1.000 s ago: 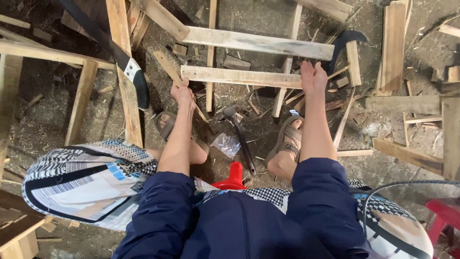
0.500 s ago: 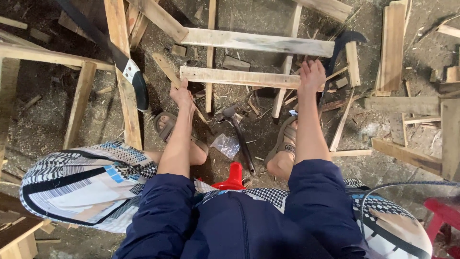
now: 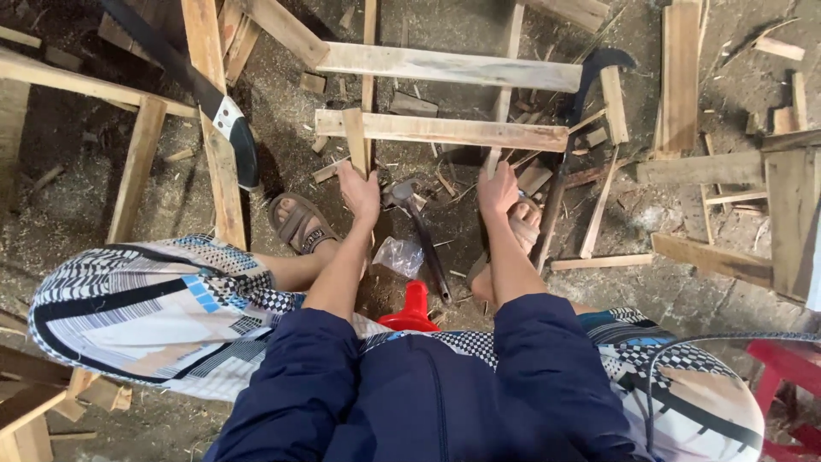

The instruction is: The person assembles a wooden frame by placing planks and hammering nails into the joints. They use a hammer to secure the pieces together and occasionally adjust the wood alignment.

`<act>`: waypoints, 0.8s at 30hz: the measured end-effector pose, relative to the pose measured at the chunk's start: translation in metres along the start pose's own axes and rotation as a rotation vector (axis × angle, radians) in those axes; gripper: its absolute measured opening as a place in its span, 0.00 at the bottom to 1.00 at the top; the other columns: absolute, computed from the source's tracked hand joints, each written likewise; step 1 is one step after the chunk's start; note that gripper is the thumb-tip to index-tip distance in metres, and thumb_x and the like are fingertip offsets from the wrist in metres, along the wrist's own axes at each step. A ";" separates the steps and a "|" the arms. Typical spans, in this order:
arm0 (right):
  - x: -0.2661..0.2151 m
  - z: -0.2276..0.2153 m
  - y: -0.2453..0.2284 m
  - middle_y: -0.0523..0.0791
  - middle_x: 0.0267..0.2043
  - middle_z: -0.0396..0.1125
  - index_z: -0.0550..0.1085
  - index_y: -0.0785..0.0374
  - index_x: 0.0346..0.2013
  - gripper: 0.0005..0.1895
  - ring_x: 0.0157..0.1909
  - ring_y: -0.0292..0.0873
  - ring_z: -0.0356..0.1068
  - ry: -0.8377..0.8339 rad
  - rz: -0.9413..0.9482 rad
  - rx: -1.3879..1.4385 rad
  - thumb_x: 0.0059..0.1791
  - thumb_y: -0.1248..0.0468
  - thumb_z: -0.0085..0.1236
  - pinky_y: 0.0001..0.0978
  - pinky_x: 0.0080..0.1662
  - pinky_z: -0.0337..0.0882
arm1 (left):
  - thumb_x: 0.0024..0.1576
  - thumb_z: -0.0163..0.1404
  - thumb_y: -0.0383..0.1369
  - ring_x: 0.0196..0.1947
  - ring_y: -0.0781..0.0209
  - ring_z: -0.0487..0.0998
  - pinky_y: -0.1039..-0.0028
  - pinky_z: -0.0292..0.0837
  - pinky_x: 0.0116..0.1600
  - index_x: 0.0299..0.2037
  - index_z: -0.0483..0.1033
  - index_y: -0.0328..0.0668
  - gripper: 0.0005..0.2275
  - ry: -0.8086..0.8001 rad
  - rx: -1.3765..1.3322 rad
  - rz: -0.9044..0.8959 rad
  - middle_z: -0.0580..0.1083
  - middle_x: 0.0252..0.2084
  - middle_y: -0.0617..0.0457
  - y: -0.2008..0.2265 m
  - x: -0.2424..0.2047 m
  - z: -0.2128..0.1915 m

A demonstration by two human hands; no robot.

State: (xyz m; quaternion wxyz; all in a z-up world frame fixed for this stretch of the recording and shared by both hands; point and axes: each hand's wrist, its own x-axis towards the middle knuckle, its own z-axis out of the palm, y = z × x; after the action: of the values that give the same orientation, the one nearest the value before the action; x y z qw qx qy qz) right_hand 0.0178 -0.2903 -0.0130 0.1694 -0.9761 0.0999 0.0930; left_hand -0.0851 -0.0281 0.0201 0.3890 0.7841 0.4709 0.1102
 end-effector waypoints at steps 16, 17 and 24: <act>-0.002 -0.014 0.002 0.46 0.41 0.70 0.68 0.52 0.41 0.22 0.48 0.57 0.75 -0.046 0.098 0.064 0.48 0.39 0.54 0.57 0.46 0.75 | 0.51 0.63 0.39 0.47 0.28 0.75 0.46 0.71 0.50 0.39 0.69 0.34 0.19 0.001 0.000 0.074 0.71 0.41 0.33 -0.003 0.005 -0.001; -0.006 -0.023 -0.002 0.44 0.40 0.71 0.68 0.50 0.41 0.25 0.48 0.55 0.76 -0.048 0.160 0.077 0.49 0.33 0.50 0.56 0.46 0.75 | 0.54 0.61 0.45 0.47 0.26 0.74 0.45 0.69 0.50 0.40 0.69 0.32 0.21 0.003 -0.084 0.073 0.70 0.40 0.31 0.005 0.002 -0.008; -0.014 -0.049 -0.009 0.48 0.38 0.73 0.67 0.50 0.43 0.19 0.51 0.57 0.74 0.019 0.194 0.259 0.55 0.40 0.44 0.54 0.51 0.72 | 0.65 0.45 0.41 0.39 0.34 0.78 0.53 0.73 0.45 0.38 0.69 0.43 0.11 0.323 -0.134 0.139 0.72 0.32 0.36 0.017 0.048 -0.038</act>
State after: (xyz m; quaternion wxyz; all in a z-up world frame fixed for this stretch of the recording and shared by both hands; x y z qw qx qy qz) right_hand 0.0141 -0.2971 0.0384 0.2832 -0.9326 0.2067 0.0859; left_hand -0.0688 0.0269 0.0490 0.3511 0.7592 0.4637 0.2920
